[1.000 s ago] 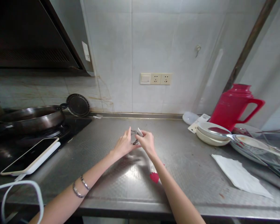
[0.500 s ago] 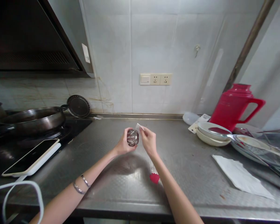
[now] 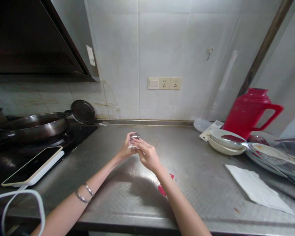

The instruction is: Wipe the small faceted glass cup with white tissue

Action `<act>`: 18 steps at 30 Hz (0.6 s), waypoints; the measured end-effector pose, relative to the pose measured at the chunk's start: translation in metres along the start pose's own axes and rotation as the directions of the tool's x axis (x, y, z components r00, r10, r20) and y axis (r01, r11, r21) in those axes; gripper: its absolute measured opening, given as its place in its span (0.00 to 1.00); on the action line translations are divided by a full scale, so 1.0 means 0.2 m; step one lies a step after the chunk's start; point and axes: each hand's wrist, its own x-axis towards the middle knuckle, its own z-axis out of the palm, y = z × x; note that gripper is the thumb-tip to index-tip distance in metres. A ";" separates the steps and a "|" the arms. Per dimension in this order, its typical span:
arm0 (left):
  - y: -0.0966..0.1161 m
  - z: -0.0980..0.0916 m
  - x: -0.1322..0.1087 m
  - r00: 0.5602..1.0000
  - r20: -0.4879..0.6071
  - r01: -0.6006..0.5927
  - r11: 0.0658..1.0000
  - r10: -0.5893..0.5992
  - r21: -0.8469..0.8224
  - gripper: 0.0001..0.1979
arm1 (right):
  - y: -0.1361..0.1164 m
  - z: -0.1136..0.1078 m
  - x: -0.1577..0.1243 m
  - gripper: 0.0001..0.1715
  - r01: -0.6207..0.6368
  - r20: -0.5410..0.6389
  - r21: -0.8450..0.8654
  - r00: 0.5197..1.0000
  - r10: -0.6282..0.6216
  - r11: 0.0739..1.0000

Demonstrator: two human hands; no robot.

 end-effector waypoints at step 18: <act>0.02 0.04 -0.01 0.950 0.215 -0.291 0.887 0.225 0.357 0.32 | 0.02 -0.05 0.00 0.20 0.005 -0.016 -0.121 1.000 -0.007 0.993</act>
